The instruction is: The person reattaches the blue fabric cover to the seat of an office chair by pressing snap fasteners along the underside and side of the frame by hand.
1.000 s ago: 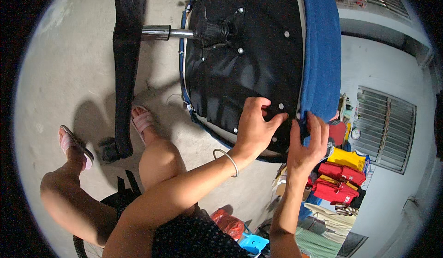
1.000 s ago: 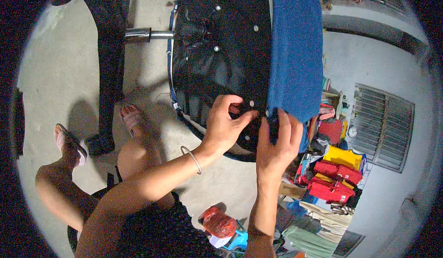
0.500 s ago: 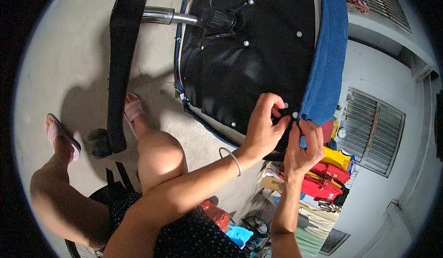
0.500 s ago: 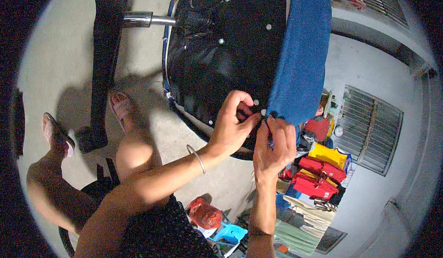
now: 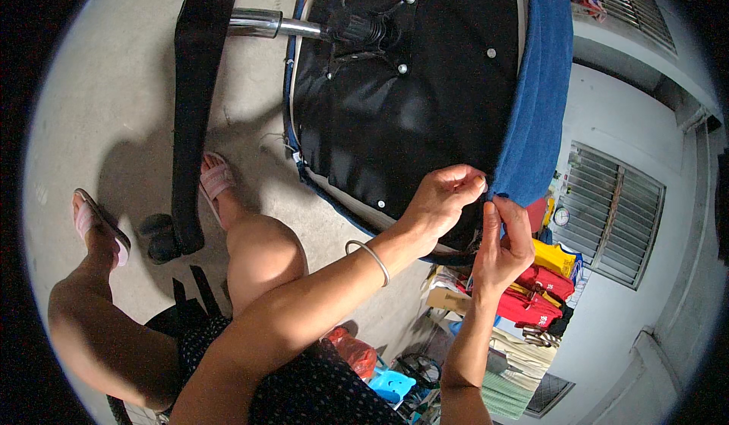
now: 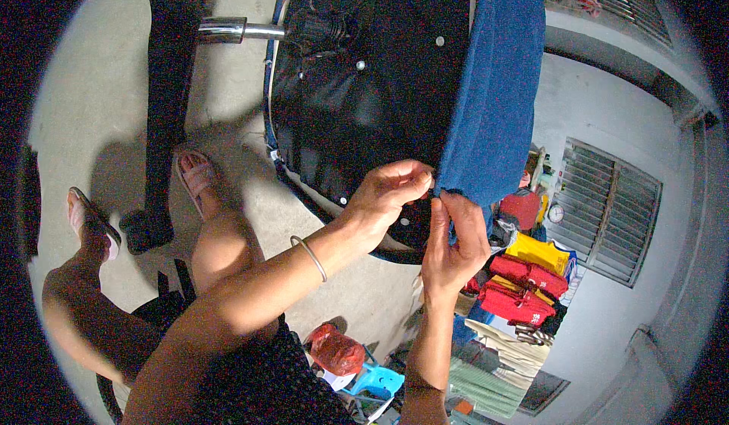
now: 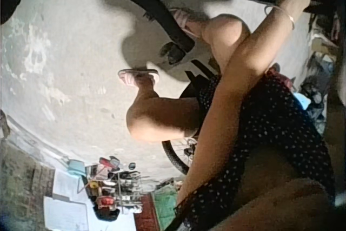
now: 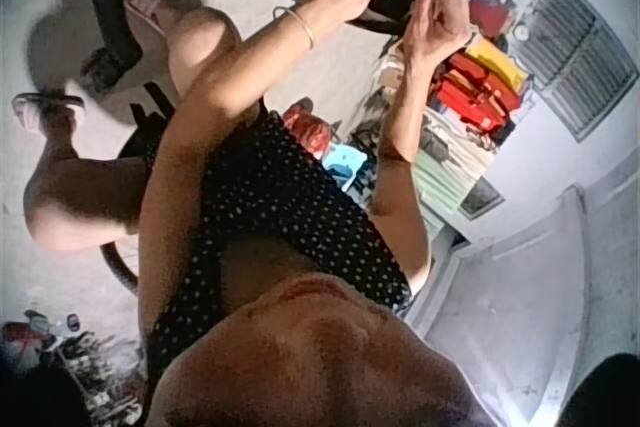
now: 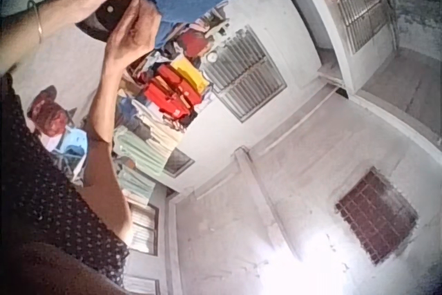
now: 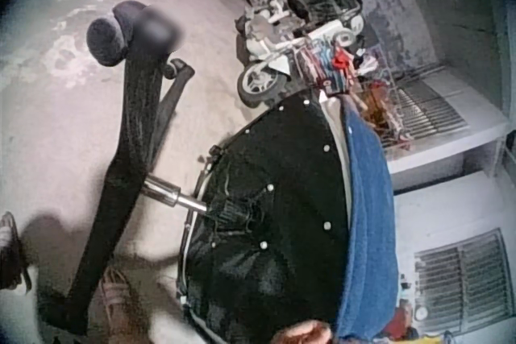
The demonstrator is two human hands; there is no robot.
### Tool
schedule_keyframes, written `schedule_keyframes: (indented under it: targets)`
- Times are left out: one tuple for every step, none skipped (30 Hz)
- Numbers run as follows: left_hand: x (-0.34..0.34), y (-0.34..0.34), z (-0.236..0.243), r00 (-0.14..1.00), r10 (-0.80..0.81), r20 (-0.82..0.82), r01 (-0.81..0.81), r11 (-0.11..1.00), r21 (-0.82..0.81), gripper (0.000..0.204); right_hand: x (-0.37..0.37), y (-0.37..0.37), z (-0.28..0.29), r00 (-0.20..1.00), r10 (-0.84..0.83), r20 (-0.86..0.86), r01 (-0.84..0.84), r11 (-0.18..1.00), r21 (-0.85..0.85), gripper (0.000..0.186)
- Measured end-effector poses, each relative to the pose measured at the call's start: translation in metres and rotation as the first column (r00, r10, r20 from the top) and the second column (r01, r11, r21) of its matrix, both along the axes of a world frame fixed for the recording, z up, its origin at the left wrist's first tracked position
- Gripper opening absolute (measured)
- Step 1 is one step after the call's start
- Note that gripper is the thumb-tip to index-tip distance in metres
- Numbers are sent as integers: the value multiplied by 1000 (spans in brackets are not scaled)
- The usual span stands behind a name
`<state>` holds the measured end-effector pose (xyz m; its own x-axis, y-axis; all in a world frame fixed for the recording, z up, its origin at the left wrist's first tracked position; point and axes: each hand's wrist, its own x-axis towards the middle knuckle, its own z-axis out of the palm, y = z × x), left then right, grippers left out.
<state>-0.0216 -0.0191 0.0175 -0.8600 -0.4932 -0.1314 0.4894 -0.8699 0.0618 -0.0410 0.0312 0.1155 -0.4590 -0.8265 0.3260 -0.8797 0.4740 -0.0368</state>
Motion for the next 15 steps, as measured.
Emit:
schedule_keyframes:
  targets:
    - [0,-2,1,1000,-12,17,12,1000,2,18,-1,0,-1,1000,10,3,-10,1000,-8,9]
    - [2,-4,1,999,-11,39,13,997,-73,17,-2,-1,-1,1000,29,-7,-29,1000,-11,9]
    - [4,-6,0,998,-11,58,20,989,-148,16,-3,0,-3,999,43,-20,-44,999,-14,10]
    - [5,-7,-1,997,-10,77,27,975,-221,16,-3,0,-4,998,58,-32,-59,998,-17,10]
    - [3,-5,0,994,30,105,-8,979,-203,16,-3,1,-5,998,48,-40,-49,999,-19,10]
    - [3,-4,1,988,75,137,-49,982,-185,17,-2,1,-5,998,44,-45,-45,999,-21,10]
    - [3,-4,1,987,116,113,-86,968,-235,16,-1,1,-6,998,40,-50,-41,999,-22,11]
    - [4,-3,2,986,123,115,-97,972,-213,16,-1,0,-6,998,44,-42,-45,999,-21,11]
    - [7,-2,6,985,128,119,-104,976,-191,16,-1,1,-6,998,46,-33,-47,999,-18,11]
    - [10,-2,9,984,131,121,-110,980,-168,15,-1,1,-7,999,47,-25,-48,999,-15,12]
    - [13,-2,9,992,89,90,-76,987,-140,17,-1,2,-8,996,67,-61,-67,998,-7,13]
    - [12,-1,9,987,123,106,-99,975,-201,17,0,2,-9,991,90,-97,-91,996,1,13]
    - [10,1,9,980,157,120,-121,958,-262,16,1,2,-9,985,114,-132,-113,993,11,14]
    - [8,2,9,973,191,131,-140,937,-321,16,2,2,-9,983,119,-142,-117,993,20,15]
    - [6,-2,8,975,182,131,-129,933,-335,17,3,1,-9,981,123,-152,-120,992,26,16]
